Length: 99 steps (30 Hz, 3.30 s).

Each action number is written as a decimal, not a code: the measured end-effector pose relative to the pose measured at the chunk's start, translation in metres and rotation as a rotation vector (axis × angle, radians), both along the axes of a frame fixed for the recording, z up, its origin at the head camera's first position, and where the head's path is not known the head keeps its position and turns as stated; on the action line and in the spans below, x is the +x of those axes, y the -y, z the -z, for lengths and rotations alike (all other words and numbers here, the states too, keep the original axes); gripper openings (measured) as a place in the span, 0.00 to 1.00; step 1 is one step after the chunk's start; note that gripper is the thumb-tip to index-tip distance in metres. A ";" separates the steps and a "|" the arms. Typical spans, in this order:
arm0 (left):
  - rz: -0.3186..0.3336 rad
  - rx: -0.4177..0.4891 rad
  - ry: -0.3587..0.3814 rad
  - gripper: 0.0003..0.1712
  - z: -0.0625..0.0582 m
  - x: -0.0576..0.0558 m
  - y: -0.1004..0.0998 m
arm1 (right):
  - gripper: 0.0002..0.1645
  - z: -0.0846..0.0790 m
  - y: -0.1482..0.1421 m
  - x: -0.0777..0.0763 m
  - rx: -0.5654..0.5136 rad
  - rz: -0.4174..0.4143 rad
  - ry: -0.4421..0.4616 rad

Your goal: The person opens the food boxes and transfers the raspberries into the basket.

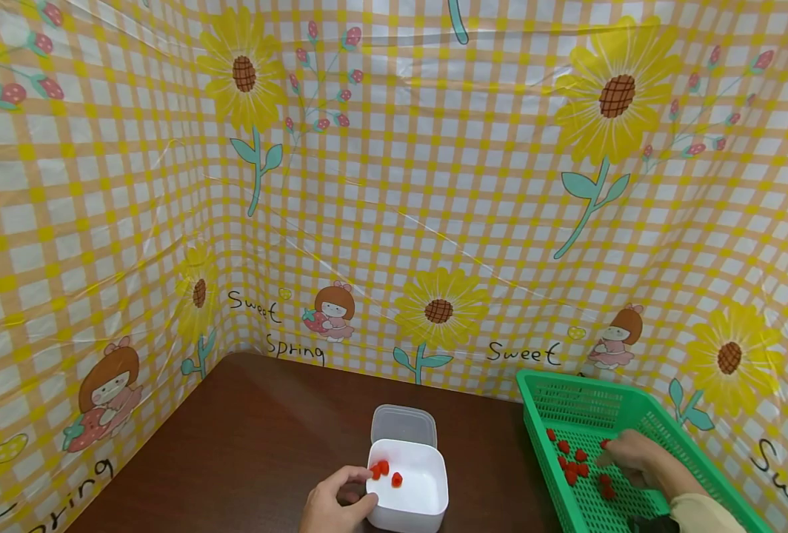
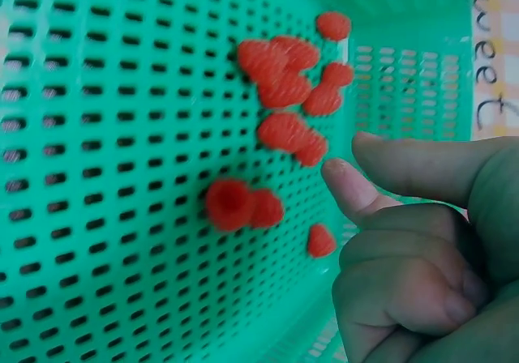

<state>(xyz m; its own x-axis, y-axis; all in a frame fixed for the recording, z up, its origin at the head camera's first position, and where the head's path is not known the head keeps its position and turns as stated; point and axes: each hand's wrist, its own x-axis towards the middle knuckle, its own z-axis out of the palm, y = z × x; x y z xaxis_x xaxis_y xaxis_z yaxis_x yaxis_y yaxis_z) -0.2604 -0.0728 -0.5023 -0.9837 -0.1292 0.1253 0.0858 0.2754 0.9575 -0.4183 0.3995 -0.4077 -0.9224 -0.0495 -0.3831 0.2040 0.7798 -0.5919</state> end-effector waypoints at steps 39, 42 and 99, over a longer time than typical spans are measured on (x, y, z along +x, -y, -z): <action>0.020 0.054 0.056 0.17 -0.004 0.003 0.001 | 0.16 -0.047 0.164 0.047 -0.311 -0.169 -0.171; 0.020 0.050 0.063 0.17 -0.005 0.003 0.002 | 0.16 -0.044 0.177 0.049 -0.347 -0.189 -0.170; 0.054 0.035 0.024 0.17 0.000 0.001 0.006 | 0.05 0.054 0.306 0.068 -0.468 -0.379 -0.158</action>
<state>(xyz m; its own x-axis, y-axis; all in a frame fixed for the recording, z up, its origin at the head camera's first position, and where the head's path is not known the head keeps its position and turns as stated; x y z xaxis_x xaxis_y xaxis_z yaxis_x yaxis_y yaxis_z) -0.2591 -0.0786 -0.5024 -0.9920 -0.0794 0.0977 0.0764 0.2369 0.9685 -0.3503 0.0936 -0.4614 -0.8517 -0.5141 -0.1021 -0.1536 0.4311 -0.8891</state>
